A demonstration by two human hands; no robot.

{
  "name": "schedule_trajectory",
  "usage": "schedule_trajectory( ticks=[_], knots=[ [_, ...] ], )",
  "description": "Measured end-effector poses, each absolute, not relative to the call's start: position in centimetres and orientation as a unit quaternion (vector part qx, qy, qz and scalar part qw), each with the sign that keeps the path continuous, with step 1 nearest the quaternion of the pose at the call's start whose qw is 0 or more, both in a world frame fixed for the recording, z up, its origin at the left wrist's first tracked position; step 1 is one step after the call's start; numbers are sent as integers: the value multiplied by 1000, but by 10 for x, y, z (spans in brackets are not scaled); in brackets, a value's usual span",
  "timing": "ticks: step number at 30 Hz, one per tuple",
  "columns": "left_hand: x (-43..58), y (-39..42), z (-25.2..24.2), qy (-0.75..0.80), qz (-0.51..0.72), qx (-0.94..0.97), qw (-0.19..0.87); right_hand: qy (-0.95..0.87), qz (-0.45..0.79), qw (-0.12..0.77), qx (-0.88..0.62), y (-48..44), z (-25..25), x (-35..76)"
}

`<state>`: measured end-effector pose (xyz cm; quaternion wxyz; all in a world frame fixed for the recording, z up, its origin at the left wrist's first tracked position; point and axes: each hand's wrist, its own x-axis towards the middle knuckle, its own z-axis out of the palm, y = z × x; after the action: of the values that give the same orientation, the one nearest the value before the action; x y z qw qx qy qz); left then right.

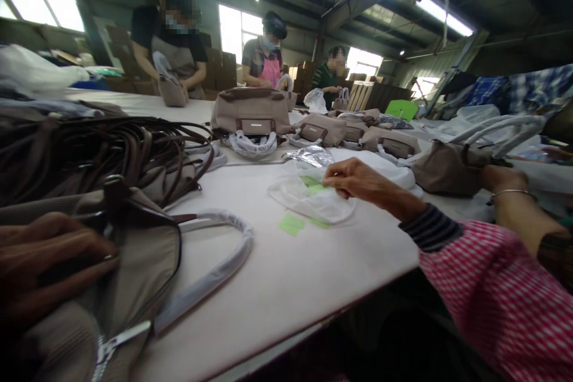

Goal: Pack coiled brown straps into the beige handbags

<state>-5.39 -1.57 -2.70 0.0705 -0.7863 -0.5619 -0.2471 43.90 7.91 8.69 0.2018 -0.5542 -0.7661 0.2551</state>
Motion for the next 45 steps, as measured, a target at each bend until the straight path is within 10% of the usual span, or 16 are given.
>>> schedule_trajectory(
  ticks=[15,35,45],
  knots=[
    [-24,-37,14,-602,-168,-781,-7,-859,378,256,-232,31,23,239],
    [-15,-37,18,-623,-162,-765,-15,-882,288,283,-242,37,0,213],
    [-11,-40,13,-623,-161,-766,2,-740,439,365,-356,113,25,214]
  ],
)
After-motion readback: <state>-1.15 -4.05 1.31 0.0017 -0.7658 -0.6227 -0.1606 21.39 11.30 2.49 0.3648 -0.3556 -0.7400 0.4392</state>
